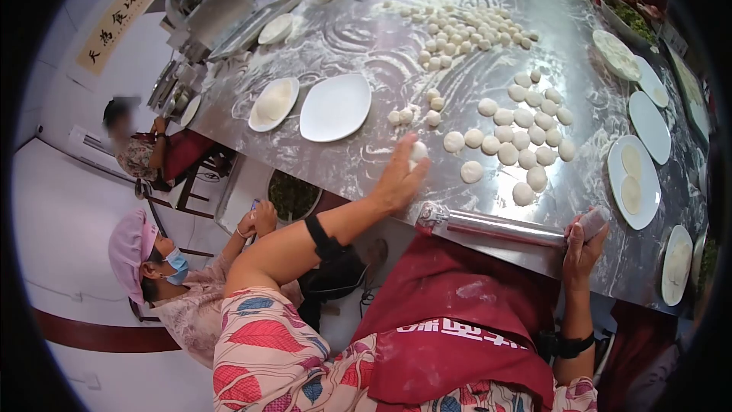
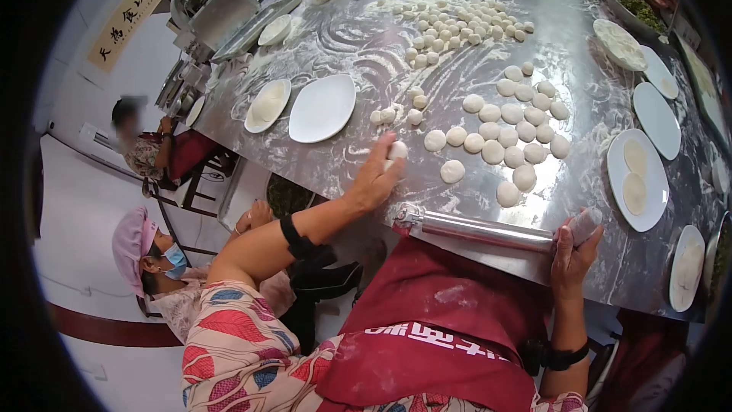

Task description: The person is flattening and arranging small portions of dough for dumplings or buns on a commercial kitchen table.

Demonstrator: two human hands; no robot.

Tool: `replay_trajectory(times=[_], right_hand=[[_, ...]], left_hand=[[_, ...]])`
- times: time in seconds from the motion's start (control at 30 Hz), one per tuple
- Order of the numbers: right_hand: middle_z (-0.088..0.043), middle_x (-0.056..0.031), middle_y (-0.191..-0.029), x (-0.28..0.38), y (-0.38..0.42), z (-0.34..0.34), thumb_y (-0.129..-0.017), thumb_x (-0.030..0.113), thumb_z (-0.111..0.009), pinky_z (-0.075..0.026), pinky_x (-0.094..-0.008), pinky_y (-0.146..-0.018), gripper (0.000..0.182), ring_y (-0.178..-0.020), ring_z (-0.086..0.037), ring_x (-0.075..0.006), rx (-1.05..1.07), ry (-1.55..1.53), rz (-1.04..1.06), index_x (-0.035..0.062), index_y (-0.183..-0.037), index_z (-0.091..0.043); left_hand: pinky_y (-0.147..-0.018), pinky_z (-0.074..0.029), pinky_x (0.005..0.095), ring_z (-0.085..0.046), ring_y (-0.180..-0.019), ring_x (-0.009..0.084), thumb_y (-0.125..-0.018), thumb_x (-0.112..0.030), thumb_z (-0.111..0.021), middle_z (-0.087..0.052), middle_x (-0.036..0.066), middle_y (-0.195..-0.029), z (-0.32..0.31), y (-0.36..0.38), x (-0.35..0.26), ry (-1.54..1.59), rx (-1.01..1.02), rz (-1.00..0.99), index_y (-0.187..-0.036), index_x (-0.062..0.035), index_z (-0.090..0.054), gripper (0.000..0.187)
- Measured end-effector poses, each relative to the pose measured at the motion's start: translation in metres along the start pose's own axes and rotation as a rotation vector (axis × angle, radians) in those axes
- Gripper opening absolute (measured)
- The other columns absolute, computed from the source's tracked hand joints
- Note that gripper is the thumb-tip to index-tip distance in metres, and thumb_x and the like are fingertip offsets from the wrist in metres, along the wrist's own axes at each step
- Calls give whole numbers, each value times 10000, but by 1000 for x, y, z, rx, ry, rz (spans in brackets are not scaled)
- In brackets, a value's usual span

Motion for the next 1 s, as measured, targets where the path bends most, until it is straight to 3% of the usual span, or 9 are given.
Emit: replay_trajectory(times=[0.03,0.13,0.17,0.3,0.5,0.7,0.8,0.9,1.0], right_hand=[[-524,-64,-888,1,-1,-1,-964,249,-544,-425,-221,-624,450,-690,-505,-104,8,21,27,-10,-1278,-350],[-535,-71,-876,1,1,5,-965,238,-539,-432,-231,-627,441,-685,-513,-109,18,88,73,-20,-1270,-352],[-545,-77,-864,3,2,4,-964,228,-537,-439,-239,-626,433,-681,-521,-114,11,96,75,-29,-1261,-354],[-555,-87,-844,9,0,1,-967,232,-529,-446,-248,-629,423,-673,-531,-122,23,84,78,-38,-1245,-361],[-520,-53,-885,3,2,2,-967,259,-536,-423,-223,-640,440,-708,-496,-98,29,65,13,-7,-1269,-357],[-520,-48,-879,0,1,1,-970,252,-531,-414,-217,-637,431,-705,-492,-95,24,21,50,5,-1277,-357],[-523,-49,-876,2,1,0,-972,252,-528,-415,-219,-632,434,-702,-496,-96,20,17,41,4,-1282,-353],[-526,-72,-866,2,0,1,-966,187,-522,-420,-229,-605,394,-687,-500,-102,18,0,37,-12,-1257,-345],[-522,-75,-870,2,0,1,-964,192,-525,-422,-228,-606,399,-685,-498,-103,12,13,39,-9,-1258,-344]], left_hand=[[-1090,-291,403,-383,-1282,381,-880,-259,-584,-396,265,-1350,-9,-11,-11,194,-33,-42,-1352,33,-357,600],[-966,-414,393,-508,-1136,342,-812,-149,-654,-495,217,-1194,2,-53,-50,-230,-198,-260,-1296,15,-407,567],[-880,-454,410,-545,-1027,352,-744,-93,-675,-541,178,-1066,9,-61,-70,-394,-326,-424,-1155,-31,-530,440],[-809,-479,414,-569,-935,336,-728,-75,-664,-593,131,-976,-6,-92,-46,-672,-26,-295,-889,-67,-630,165],[-732,-485,406,-590,-844,308,-734,-93,-679,-598,128,-909,10,-71,-36,-591,28,-267,-942,-42,-615,223],[-712,-467,400,-585,-835,315,-760,-192,-694,-585,142,-883,39,2,-24,-362,45,-78,-935,-27,-601,258],[-756,-466,410,-577,-888,335,-764,-202,-699,-581,165,-950,40,8,-27,-411,65,-168,-999,-17,-587,320],[-849,-446,421,-543,-991,372,-772,-230,-706,-556,195,-1077,34,0,-46,-464,-97,-386,-1074,-3,-546,409],[-1020,-359,445,-428,-1230,392,-851,-361,-621,-451,229,-1306,12,-20,-47,-521,78,-377,-1261,11,-462,576]])
Point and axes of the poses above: each hand's wrist, its own y-axis away from the middle knuckle, its own z-axis out of the back of the hand, x = y × z, the point moved 7 cm from there along -y, towards the middle knuckle
